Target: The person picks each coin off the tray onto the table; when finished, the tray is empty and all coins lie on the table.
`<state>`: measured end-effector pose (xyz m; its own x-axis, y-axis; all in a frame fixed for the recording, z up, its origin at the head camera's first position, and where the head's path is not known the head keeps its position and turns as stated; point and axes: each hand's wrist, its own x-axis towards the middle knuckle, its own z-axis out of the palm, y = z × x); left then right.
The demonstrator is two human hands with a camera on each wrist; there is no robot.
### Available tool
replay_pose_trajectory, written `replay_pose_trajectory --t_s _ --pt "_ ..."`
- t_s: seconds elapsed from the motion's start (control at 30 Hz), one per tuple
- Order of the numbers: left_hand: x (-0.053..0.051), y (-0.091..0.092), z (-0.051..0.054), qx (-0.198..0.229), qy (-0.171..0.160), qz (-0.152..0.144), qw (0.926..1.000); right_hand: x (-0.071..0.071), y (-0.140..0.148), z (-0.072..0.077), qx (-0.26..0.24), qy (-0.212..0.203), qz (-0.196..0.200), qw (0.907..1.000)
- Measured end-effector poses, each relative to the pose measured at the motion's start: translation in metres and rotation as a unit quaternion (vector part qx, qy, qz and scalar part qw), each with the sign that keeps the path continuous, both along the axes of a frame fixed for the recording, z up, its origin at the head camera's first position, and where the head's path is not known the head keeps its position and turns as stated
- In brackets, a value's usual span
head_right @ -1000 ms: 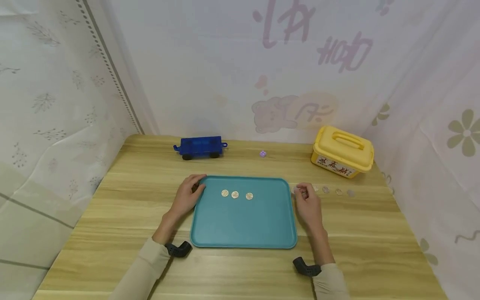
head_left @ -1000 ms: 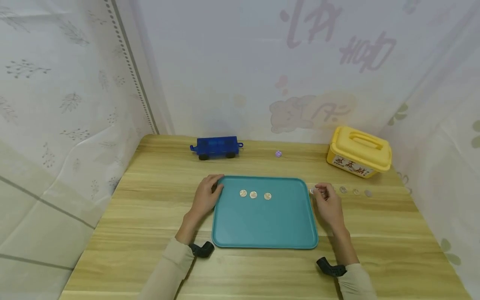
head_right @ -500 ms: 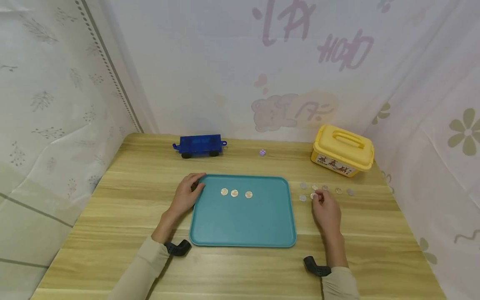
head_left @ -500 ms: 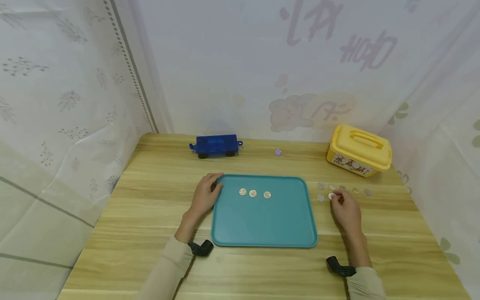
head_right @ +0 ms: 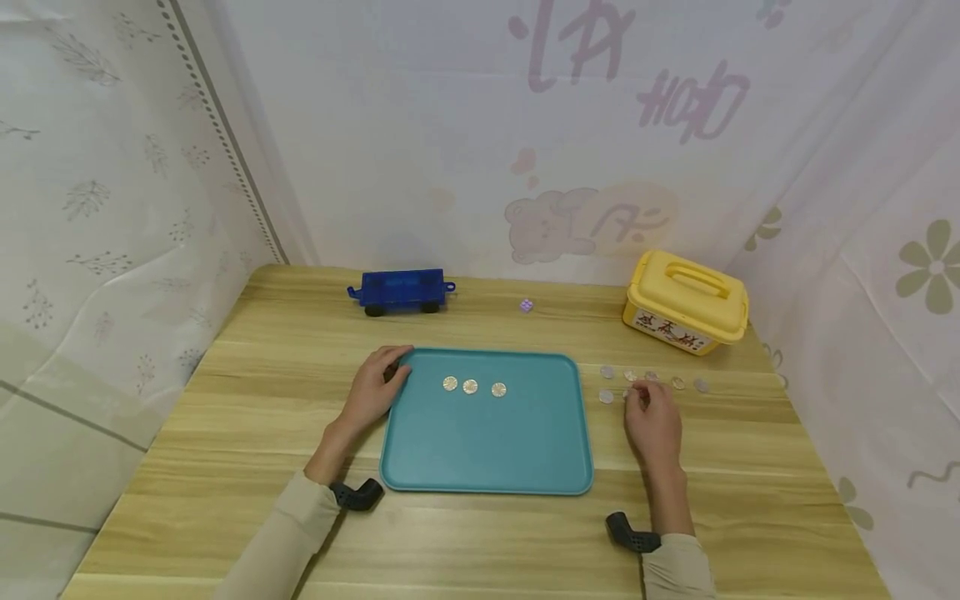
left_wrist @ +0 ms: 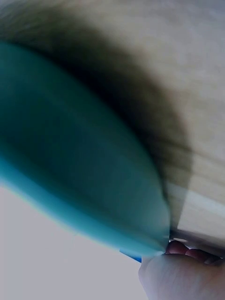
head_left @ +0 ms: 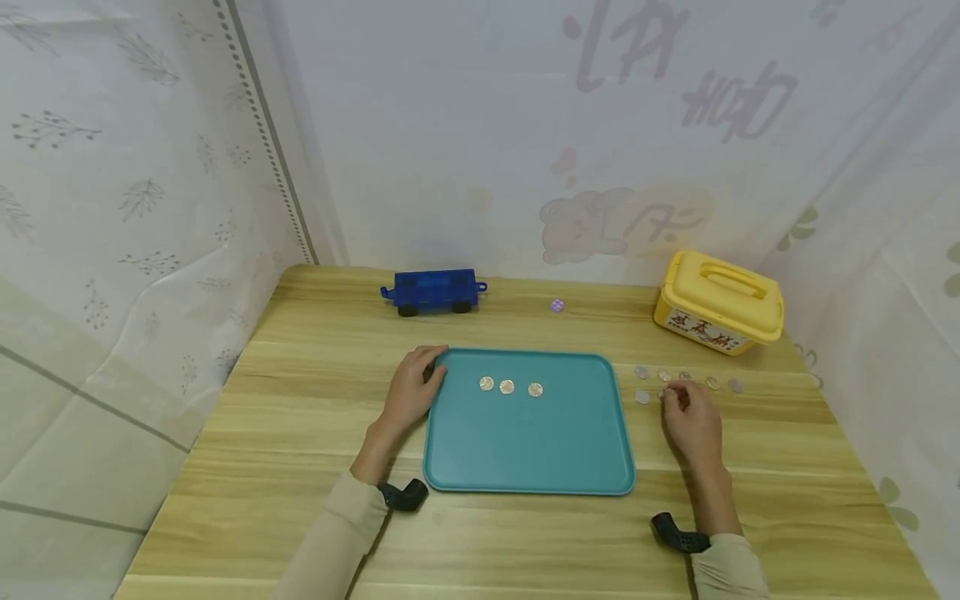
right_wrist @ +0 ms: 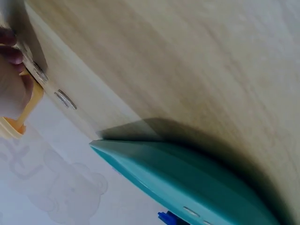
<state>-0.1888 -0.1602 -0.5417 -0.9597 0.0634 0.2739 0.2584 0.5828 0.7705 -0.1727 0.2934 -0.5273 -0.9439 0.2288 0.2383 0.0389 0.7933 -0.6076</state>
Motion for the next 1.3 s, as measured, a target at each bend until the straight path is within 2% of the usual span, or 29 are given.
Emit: replay_pose_trajectory --t_s 0.07,0.17,0.3,0.4,0.57,0.73,1.03,1.17,1.3 --pt "0.0 0.0 -0.001 0.0 0.002 0.0 1.0 0.0 -0.003 0.001 -0.009 0.015 -0.002 0.9998" --pt "-0.001 -0.001 -0.002 -0.001 0.002 0.001 1.0 -0.002 -0.013 0.005 -0.008 0.05 0.021 0.9985" --pt "-0.001 0.0 -0.001 0.001 -0.005 0.001 1.0 -0.001 -0.037 0.012 0.003 0.098 0.086 0.9915" --pt "-0.001 0.0 -0.001 0.0 -0.009 0.002 1.0 0.0 -0.061 0.016 0.014 0.109 0.137 0.9845" --pt "-0.001 0.0 0.001 0.0 -0.006 0.002 1.0 0.0 -0.097 0.016 0.027 0.072 0.203 0.9762" --pt "0.0 0.001 0.002 0.001 0.007 -0.001 1.0 -0.001 -0.125 0.012 0.044 0.03 0.236 0.9702" --pt "0.002 0.002 0.002 0.004 0.001 0.004 1.0 -0.005 -0.155 0.006 0.074 0.015 0.262 0.962" --pt "0.003 0.003 0.003 0.005 0.002 -0.002 1.0 -0.006 -0.159 0.005 0.064 0.001 0.26 0.9636" --pt "0.003 0.002 0.004 0.006 0.003 0.002 1.0 -0.009 -0.16 0.008 0.024 -0.023 0.266 0.9634"
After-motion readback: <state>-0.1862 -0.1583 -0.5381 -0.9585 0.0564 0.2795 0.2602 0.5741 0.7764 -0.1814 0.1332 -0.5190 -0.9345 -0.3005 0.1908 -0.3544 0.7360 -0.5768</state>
